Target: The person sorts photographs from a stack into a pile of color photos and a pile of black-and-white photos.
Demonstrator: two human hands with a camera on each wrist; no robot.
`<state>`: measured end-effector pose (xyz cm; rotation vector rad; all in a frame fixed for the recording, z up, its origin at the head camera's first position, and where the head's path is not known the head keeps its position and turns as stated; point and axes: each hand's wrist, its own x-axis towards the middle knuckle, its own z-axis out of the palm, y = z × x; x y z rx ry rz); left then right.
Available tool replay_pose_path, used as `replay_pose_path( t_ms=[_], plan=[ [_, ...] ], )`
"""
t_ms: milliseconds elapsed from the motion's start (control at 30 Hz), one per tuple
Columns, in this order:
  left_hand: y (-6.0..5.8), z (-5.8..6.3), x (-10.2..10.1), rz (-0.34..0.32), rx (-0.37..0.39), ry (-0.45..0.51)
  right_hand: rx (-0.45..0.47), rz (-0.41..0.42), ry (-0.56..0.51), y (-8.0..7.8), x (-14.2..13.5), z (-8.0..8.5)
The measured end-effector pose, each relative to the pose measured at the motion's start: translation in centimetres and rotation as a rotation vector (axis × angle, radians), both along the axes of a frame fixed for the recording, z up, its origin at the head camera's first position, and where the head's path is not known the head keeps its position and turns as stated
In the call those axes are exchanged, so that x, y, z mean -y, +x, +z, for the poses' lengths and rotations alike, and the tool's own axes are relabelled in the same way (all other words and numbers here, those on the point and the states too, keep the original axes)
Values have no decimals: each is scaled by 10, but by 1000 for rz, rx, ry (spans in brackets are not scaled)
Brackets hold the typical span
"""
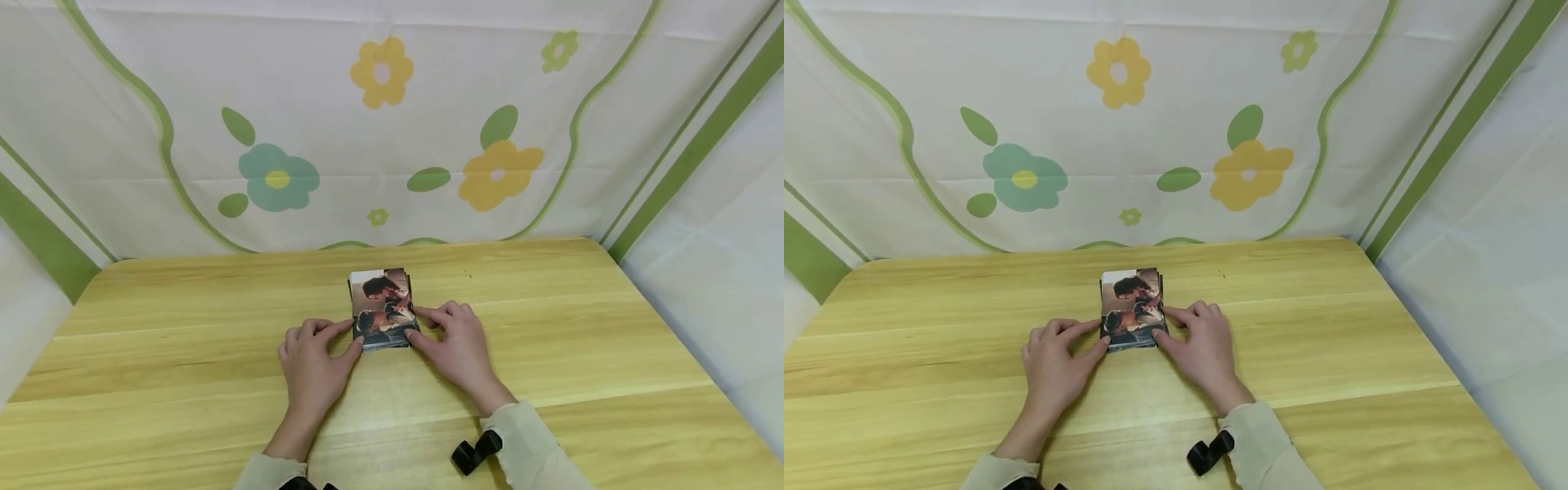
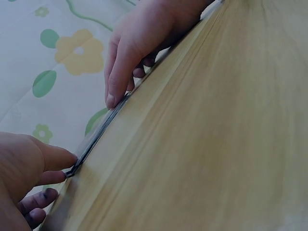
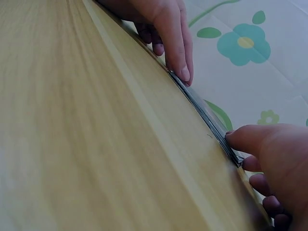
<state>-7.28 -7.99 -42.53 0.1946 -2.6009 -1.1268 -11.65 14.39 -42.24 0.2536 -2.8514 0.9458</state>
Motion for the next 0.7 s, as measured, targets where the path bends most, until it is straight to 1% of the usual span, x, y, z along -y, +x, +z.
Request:
replay_pose_path(
  t_ms=[433, 700],
  plan=[
    [2, 2, 1, -1, -16, 11, -27, 21, 27, 2, 1, -1],
    [2, -1, 1, -1, -32, 16, -27, 24, 23, 2, 1, -1]
  ],
)
